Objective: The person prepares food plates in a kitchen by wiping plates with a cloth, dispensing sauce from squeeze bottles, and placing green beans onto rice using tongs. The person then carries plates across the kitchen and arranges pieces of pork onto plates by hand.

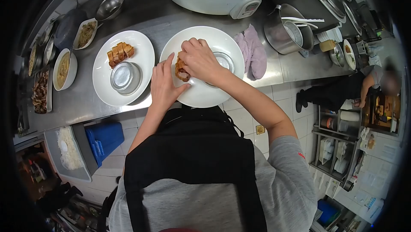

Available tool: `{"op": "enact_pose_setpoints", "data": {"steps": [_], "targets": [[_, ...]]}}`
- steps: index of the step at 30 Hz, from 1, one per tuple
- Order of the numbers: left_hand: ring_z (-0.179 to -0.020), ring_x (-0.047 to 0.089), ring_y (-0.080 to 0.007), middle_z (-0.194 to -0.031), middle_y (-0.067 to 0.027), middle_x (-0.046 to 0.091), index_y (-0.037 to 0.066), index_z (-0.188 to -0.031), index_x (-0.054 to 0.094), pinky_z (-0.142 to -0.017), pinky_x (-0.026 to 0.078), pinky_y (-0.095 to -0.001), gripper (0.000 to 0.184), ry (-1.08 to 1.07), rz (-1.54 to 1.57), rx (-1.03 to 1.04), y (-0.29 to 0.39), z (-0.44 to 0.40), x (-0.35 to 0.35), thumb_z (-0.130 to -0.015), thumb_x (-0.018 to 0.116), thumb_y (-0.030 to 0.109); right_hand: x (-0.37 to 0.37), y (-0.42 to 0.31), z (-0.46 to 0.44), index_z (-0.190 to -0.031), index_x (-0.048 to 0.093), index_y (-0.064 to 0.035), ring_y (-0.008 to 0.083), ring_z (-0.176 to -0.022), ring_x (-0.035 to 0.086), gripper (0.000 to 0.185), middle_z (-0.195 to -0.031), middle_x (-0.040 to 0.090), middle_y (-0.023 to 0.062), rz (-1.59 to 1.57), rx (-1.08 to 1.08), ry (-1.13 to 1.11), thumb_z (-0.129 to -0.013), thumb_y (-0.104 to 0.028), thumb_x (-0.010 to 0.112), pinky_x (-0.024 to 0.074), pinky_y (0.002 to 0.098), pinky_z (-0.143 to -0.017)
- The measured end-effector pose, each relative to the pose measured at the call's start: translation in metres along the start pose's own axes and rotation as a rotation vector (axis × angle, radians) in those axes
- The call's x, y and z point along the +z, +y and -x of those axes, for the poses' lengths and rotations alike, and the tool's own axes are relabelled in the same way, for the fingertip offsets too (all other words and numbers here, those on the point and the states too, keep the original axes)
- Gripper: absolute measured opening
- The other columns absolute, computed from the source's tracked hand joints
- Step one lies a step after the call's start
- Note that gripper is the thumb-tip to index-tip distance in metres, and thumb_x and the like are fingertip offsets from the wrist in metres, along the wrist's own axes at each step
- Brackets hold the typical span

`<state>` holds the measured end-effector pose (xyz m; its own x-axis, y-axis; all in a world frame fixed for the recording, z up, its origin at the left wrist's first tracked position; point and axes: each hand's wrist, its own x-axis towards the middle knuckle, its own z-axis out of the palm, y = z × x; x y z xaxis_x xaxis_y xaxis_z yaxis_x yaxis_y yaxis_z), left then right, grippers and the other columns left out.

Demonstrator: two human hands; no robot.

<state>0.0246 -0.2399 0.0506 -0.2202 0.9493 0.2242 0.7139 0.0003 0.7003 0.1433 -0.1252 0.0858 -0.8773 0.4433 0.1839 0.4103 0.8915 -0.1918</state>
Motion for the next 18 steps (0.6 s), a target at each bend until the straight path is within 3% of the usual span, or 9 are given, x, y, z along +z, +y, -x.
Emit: {"op": "enact_pose_setpoints", "data": {"steps": [4,11,18], "targets": [[-0.095,0.045,-0.0289,-0.109,-0.0128,0.047,0.010,-0.139,0.026,-0.082,0.040,-0.0367,0.107,0.017,-0.055,0.004,-0.006,-0.006,0.006,-0.049,0.083,0.019,0.002,-0.001,-0.005,-0.073,0.064,-0.0029,0.0220,-0.095,0.046,0.016,-0.093,0.052,0.0061,0.049,-0.016,-0.040,-0.061,-0.014,0.066,0.0348,0.0379,-0.084],[-0.095,0.045,-0.0286,-0.111,-0.0132,0.047,0.010,-0.139,0.025,-0.079,0.039,-0.0377,0.109,0.064,-0.060,0.001,-0.009,-0.004,0.008,-0.048,0.084,0.020,0.004,-0.002,-0.007,-0.073,0.064,-0.0002,0.0246,-0.106,0.044,0.022,-0.101,0.053,0.0092,0.089,-0.081,0.007,-0.059,-0.016,0.066,0.0327,0.0404,-0.089],[-0.095,0.045,-0.0289,-0.112,-0.0131,0.046,0.010,-0.139,0.025,-0.080,0.038,-0.0386,0.109,0.074,-0.062,0.000,-0.010,-0.004,0.011,-0.048,0.084,0.023,0.001,-0.012,-0.001,-0.076,0.061,-0.0004,0.0262,-0.109,0.043,0.023,-0.106,0.052,0.0090,-0.007,0.042,-0.025,-0.063,-0.019,0.068,0.0308,0.0435,-0.091]]}}
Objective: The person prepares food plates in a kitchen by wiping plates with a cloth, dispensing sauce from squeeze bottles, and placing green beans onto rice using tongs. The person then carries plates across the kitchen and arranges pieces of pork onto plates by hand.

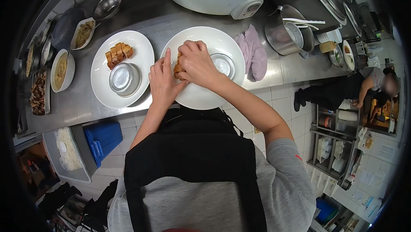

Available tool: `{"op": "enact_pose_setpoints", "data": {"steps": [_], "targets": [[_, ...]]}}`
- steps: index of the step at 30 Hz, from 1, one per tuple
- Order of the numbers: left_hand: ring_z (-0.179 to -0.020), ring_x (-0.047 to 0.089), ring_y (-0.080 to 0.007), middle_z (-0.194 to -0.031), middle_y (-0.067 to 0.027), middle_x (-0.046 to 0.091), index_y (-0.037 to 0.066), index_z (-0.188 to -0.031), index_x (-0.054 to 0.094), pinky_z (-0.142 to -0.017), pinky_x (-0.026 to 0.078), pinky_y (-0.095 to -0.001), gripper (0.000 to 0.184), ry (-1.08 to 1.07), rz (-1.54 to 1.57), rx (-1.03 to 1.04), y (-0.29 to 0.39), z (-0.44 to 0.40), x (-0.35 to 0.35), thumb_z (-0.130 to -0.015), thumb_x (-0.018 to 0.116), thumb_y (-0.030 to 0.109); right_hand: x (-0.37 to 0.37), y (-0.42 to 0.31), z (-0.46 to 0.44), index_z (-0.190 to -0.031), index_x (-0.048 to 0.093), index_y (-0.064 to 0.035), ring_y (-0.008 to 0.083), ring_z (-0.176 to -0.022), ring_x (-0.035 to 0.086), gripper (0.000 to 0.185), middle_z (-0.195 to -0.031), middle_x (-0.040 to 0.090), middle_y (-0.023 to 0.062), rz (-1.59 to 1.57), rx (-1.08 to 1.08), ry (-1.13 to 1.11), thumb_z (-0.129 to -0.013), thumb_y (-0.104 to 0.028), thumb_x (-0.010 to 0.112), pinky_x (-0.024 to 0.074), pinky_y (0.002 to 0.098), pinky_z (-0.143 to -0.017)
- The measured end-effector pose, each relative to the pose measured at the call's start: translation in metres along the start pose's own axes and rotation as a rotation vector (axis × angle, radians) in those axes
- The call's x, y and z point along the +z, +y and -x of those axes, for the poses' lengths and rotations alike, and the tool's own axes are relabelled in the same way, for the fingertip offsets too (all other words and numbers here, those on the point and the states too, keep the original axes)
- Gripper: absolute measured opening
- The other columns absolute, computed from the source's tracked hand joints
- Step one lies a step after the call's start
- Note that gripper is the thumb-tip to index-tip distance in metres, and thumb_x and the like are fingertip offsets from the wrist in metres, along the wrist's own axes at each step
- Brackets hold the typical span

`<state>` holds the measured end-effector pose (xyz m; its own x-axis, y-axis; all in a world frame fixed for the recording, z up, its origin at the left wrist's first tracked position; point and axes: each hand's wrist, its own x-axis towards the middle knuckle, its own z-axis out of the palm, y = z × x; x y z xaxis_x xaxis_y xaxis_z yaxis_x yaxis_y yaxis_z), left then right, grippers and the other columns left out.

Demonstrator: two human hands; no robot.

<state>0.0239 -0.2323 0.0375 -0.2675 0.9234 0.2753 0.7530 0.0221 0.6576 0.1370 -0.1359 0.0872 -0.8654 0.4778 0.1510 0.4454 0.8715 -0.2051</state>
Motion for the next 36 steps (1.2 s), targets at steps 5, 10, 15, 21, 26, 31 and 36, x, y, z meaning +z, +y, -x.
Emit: {"op": "enact_pose_setpoints", "data": {"steps": [5,10,15,21,26,31,36], "targets": [[-0.095,0.045,-0.0257,-0.112,-0.0092,0.045,0.013,-0.140,0.026,-0.077,0.036,-0.0378,0.107,-0.047,0.004,0.010,-0.004,-0.002,-0.008,-0.049,0.083,0.023,-0.028,0.021,0.007,-0.077,0.063,-0.0056,0.0271,-0.107,0.043,0.018,-0.106,0.052,0.0078,-0.177,0.163,0.041,-0.068,-0.020,0.068,0.0315,0.0418,-0.090],[-0.095,0.045,-0.0256,-0.107,-0.0084,0.048,0.010,-0.124,0.047,-0.078,0.037,-0.0361,0.077,-0.028,0.042,0.057,-0.016,-0.002,-0.018,-0.055,0.080,0.020,-0.025,0.024,0.018,-0.079,0.064,-0.0066,0.0254,-0.105,0.044,0.015,-0.103,0.052,0.0065,-0.077,0.176,0.026,-0.067,-0.015,0.069,0.0326,0.0395,-0.088],[-0.092,0.048,-0.0262,-0.101,-0.0082,0.052,0.007,-0.104,0.061,-0.079,0.038,-0.0365,0.041,-0.053,0.066,0.044,-0.019,-0.007,-0.017,-0.065,0.072,0.013,-0.004,0.007,0.014,-0.082,0.064,-0.0057,0.0244,-0.104,0.044,0.019,-0.102,0.051,0.0062,0.013,0.050,0.000,-0.064,-0.011,0.068,0.0310,0.0420,-0.091],[-0.090,0.047,-0.0233,-0.097,-0.0048,0.052,0.007,-0.092,0.064,-0.073,0.036,-0.0355,0.025,-0.072,0.056,0.059,-0.019,-0.007,-0.011,-0.067,0.068,0.010,0.004,0.006,0.010,-0.074,0.060,-0.0050,0.0216,-0.100,0.047,0.008,-0.095,0.052,0.0062,0.065,-0.022,0.055,-0.068,-0.009,0.061,0.0321,0.0422,-0.088],[-0.088,0.048,-0.0225,-0.096,-0.0042,0.053,0.008,-0.089,0.063,-0.073,0.035,-0.0350,0.023,-0.017,0.103,0.064,-0.017,-0.002,-0.010,-0.067,0.068,0.009,0.005,0.000,0.020,-0.077,0.058,-0.0060,0.0207,-0.098,0.048,0.008,-0.095,0.052,0.0050,0.081,-0.087,0.066,-0.070,-0.009,0.059,0.0310,0.0444,-0.090],[-0.089,0.049,-0.0218,-0.096,-0.0031,0.054,0.008,-0.089,0.062,-0.074,0.033,-0.0346,0.025,-0.025,0.102,0.079,-0.017,0.002,-0.010,-0.066,0.070,0.012,0.004,-0.001,0.031,-0.078,0.058,-0.0060,0.0205,-0.097,0.048,0.006,-0.093,0.052,0.0049,0.028,-0.102,0.053,-0.072,-0.008,0.058,0.0297,0.0465,-0.091],[-0.091,0.049,-0.0211,-0.097,-0.0025,0.054,0.008,-0.091,0.061,-0.074,0.033,-0.0344,0.028,-0.029,0.092,0.093,-0.018,0.001,-0.008,-0.065,0.071,0.014,0.004,0.000,0.029,-0.082,0.058,-0.0064,0.0209,-0.095,0.048,0.014,-0.091,0.052,0.0053,-0.042,-0.019,0.033,-0.068,-0.006,0.060,0.0295,0.0462,-0.090]]}}
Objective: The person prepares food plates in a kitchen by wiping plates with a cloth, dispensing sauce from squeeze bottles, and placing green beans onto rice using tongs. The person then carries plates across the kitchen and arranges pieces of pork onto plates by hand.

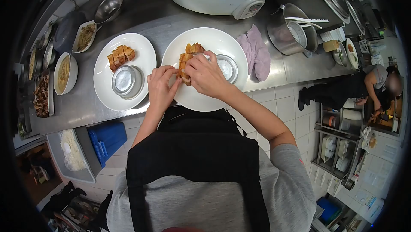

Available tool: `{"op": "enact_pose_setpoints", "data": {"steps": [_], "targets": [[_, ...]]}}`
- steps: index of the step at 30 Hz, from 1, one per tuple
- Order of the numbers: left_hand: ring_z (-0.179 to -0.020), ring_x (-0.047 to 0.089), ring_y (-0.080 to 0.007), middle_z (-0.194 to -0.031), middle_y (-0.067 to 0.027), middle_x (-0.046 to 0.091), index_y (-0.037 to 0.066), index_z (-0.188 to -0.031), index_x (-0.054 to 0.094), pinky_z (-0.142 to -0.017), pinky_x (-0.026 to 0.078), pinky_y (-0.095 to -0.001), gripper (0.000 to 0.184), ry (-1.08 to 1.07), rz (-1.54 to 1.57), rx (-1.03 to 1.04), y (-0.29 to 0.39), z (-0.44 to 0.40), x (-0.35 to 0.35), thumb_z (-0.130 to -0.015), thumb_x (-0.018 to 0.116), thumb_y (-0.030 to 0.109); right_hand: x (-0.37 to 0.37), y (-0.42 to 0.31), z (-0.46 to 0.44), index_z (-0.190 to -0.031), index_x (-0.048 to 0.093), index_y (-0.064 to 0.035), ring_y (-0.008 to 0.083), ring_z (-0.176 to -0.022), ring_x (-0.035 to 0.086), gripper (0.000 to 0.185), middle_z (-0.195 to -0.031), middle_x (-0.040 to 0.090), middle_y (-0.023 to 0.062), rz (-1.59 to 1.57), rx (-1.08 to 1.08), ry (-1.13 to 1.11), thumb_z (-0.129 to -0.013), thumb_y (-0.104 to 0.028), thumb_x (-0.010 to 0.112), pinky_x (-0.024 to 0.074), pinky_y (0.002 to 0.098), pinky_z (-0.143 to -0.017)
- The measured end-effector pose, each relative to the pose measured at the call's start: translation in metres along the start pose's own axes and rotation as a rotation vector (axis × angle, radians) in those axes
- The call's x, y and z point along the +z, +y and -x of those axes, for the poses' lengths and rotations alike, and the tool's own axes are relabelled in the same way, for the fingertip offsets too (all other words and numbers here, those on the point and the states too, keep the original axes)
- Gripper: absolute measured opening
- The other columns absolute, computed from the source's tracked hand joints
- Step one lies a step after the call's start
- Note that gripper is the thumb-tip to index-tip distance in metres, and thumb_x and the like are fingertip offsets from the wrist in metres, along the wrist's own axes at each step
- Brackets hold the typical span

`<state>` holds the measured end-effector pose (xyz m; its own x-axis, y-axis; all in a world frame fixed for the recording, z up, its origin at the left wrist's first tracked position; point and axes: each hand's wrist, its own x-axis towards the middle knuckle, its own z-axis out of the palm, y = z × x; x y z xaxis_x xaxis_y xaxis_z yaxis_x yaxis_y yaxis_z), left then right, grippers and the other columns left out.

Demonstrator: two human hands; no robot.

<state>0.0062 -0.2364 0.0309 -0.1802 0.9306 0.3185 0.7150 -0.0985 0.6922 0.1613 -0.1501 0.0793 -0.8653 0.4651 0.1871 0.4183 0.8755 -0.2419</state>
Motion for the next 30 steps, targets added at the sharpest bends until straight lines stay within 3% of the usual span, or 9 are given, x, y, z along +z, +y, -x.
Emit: {"op": "enact_pose_setpoints", "data": {"steps": [7,13,30], "targets": [[-0.090,0.048,-0.0220,-0.094,-0.0038,0.051,0.011,-0.085,0.057,-0.073,0.033,-0.0354,0.040,0.024,0.006,0.041,0.013,0.004,-0.001,-0.054,0.079,0.020,-0.003,0.001,-0.003,-0.083,0.057,-0.0073,0.0221,-0.095,0.047,0.018,-0.091,0.050,0.0048,-0.020,0.023,0.056,-0.066,-0.011,0.063,0.0299,0.0440,-0.089],[-0.089,0.047,-0.0215,-0.090,-0.0027,0.049,0.013,-0.083,0.055,-0.075,0.031,-0.0348,0.043,-0.026,-0.048,-0.026,0.017,0.001,0.002,-0.051,0.081,0.023,0.001,0.004,-0.009,-0.080,0.058,-0.0083,0.0224,-0.091,0.046,0.019,-0.088,0.049,0.0046,-0.004,0.059,0.003,-0.065,-0.016,0.067,0.0305,0.0418,-0.085],[-0.097,0.045,-0.0217,-0.099,-0.0031,0.051,0.010,-0.079,0.067,-0.079,0.031,-0.0357,0.025,-0.016,-0.104,-0.065,0.006,0.005,-0.005,-0.057,0.077,0.018,0.007,-0.030,0.010,-0.075,0.061,-0.0066,0.0220,-0.092,0.046,0.024,-0.089,0.049,0.0053,0.178,0.222,-0.004,-0.062,-0.022,0.073,0.0273,0.0483,-0.085]]}}
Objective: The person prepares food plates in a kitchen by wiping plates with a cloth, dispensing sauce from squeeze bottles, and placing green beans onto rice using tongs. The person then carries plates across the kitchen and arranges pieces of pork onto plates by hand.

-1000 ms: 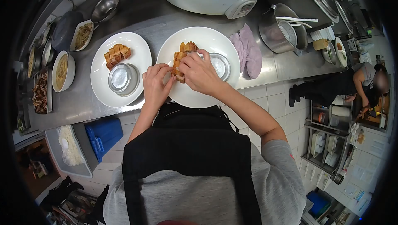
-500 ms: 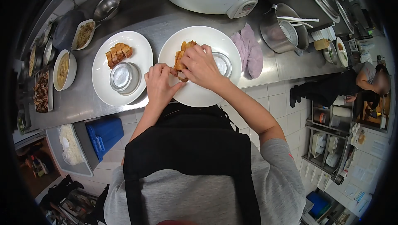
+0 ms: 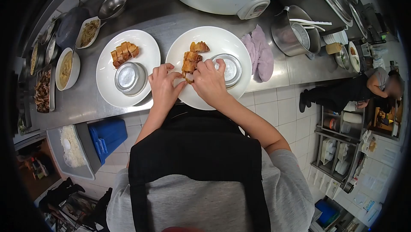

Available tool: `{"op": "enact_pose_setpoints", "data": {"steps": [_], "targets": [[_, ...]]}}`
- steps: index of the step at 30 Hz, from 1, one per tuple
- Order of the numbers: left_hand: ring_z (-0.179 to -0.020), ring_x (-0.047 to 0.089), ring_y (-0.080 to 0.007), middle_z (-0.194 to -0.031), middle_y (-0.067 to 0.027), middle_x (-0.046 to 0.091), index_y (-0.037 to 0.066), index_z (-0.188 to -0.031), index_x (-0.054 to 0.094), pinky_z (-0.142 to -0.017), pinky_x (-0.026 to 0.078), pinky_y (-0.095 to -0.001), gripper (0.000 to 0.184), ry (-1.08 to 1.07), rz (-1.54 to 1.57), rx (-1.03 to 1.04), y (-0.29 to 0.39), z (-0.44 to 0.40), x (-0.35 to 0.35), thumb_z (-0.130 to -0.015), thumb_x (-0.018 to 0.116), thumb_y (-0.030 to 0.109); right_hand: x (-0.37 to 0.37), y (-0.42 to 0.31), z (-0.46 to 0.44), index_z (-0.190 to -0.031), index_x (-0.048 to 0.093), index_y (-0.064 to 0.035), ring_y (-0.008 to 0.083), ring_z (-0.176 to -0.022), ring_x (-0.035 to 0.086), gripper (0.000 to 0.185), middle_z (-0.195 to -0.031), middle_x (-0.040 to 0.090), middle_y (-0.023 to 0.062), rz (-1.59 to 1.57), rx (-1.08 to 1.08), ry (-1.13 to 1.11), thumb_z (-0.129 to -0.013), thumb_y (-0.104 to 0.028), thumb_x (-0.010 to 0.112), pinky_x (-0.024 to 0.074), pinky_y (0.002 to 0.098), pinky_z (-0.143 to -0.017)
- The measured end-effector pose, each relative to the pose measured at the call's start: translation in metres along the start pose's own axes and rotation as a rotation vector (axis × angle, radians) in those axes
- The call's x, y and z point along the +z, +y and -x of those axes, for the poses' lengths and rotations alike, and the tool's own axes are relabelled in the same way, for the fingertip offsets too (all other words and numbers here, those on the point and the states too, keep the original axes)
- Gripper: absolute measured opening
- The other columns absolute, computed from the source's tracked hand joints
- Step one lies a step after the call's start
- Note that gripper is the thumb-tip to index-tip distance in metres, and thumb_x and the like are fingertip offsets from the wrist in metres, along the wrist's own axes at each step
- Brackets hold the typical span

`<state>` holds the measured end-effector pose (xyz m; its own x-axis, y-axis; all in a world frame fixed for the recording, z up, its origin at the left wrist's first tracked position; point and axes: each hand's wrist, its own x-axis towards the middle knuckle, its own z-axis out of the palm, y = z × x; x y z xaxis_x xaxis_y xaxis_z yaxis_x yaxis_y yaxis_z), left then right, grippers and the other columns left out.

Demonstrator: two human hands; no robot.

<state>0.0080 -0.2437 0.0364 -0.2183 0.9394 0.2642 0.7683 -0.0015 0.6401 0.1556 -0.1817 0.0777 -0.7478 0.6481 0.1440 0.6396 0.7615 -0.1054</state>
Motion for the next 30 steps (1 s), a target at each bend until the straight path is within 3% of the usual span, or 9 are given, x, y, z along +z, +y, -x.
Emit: {"op": "enact_pose_setpoints", "data": {"steps": [6,19,21,24,30], "targets": [[-0.097,0.045,-0.0217,-0.101,-0.0034,0.052,0.010,-0.079,0.067,-0.080,0.031,-0.0360,0.027,0.013,0.002,-0.007,0.001,0.002,-0.001,-0.056,0.078,0.020,0.001,0.002,-0.004,-0.070,0.061,-0.0063,0.0207,-0.089,0.046,0.015,-0.083,0.049,0.0040,-0.083,0.034,0.024,-0.063,-0.018,0.069,0.0277,0.0486,-0.084],[-0.101,0.044,-0.0225,-0.105,-0.0052,0.051,0.008,-0.074,0.065,-0.084,0.030,-0.0406,0.038,-0.051,-0.101,-0.031,0.007,-0.004,0.001,-0.048,0.082,0.030,0.003,0.001,-0.001,-0.073,0.063,-0.0071,0.0208,-0.088,0.047,0.009,-0.083,0.051,0.0027,-0.047,0.035,0.009,-0.070,-0.015,0.066,0.0271,0.0465,-0.084],[-0.101,0.044,-0.0226,-0.106,-0.0052,0.051,0.008,-0.075,0.065,-0.084,0.030,-0.0410,0.039,-0.065,-0.105,-0.035,0.007,-0.004,0.000,-0.047,0.082,0.030,0.000,-0.002,-0.002,-0.076,0.063,-0.0079,0.0202,-0.088,0.047,0.010,-0.084,0.051,0.0022,-0.060,0.059,0.098,-0.070,-0.014,0.066,0.0268,0.0459,-0.084],[-0.101,0.044,-0.0228,-0.106,-0.0053,0.051,0.008,-0.076,0.065,-0.084,0.030,-0.0414,0.039,-0.080,-0.103,-0.032,0.008,-0.003,-0.005,-0.047,0.082,0.029,0.005,0.000,0.006,-0.075,0.062,-0.0093,0.0190,-0.085,0.046,0.009,-0.081,0.048,0.0019,-0.042,-0.043,0.098,-0.069,-0.015,0.065,0.0270,0.0471,-0.085],[-0.101,0.044,-0.0234,-0.105,-0.0056,0.050,0.009,-0.078,0.063,-0.084,0.030,-0.0413,0.036,-0.063,-0.103,-0.025,0.006,-0.003,-0.002,-0.051,0.081,0.024,-0.004,-0.001,0.001,-0.080,0.062,-0.0082,0.0195,-0.088,0.047,0.014,-0.083,0.049,0.0021,-0.140,-0.027,0.121,-0.068,-0.014,0.066,0.0280,0.0455,-0.085]]}}
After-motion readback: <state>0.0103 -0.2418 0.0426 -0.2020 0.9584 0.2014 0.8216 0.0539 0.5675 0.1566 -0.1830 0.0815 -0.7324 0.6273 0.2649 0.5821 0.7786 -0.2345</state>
